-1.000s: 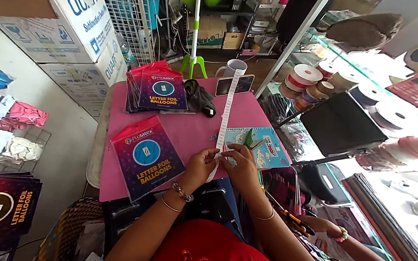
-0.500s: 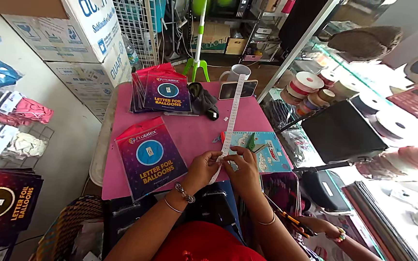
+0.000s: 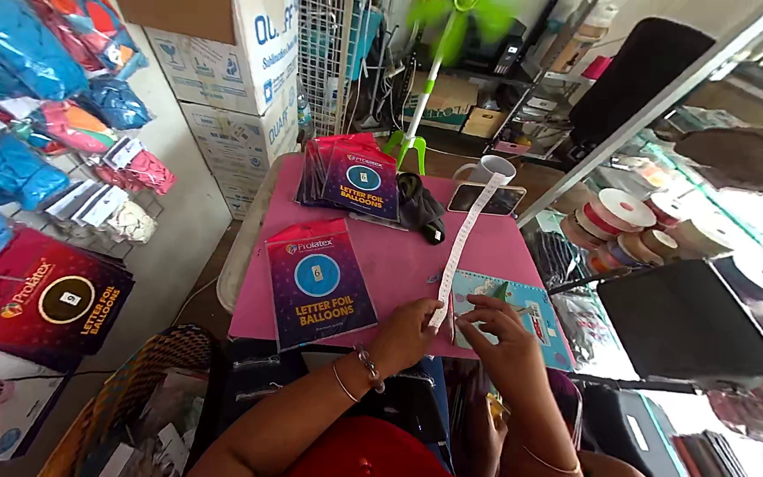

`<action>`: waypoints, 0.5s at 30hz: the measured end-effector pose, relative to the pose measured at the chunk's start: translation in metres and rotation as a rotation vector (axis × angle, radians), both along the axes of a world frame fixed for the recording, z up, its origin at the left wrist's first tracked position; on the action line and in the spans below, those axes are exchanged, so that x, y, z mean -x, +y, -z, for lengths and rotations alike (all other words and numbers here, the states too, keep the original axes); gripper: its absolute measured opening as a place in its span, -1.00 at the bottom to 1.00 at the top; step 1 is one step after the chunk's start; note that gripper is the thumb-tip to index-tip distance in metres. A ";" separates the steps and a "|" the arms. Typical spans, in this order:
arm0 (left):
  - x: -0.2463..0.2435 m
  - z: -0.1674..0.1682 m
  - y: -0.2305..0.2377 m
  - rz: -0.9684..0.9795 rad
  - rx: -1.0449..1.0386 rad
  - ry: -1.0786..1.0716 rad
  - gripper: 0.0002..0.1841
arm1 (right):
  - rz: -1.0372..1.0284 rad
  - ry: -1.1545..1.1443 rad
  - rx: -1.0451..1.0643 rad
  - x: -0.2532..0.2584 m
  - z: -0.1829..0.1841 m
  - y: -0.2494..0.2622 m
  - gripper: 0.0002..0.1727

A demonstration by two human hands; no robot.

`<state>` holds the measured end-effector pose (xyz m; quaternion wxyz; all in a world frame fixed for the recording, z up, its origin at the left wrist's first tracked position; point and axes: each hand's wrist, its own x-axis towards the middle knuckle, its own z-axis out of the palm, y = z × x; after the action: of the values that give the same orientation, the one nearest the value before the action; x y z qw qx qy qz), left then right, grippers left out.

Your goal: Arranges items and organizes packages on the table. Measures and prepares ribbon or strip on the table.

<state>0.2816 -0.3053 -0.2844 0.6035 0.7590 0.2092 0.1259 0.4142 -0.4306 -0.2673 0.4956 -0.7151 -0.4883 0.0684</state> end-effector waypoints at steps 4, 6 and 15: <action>0.026 -0.028 -0.021 0.143 -0.435 0.237 -0.39 | -0.117 0.031 -0.075 0.002 -0.035 0.006 -0.85; 0.047 -0.036 -0.029 0.142 -0.643 0.274 -0.44 | -0.221 0.035 -0.040 0.008 -0.044 0.015 -0.84; 0.121 0.020 -0.016 -0.250 -1.040 0.364 -0.40 | -0.698 -0.093 0.649 0.030 -0.040 0.095 -0.71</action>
<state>0.1604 -0.3217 -0.3044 0.0848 0.9354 0.3087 0.1502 0.3840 -0.3355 -0.2276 0.1717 -0.6283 -0.6745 0.3475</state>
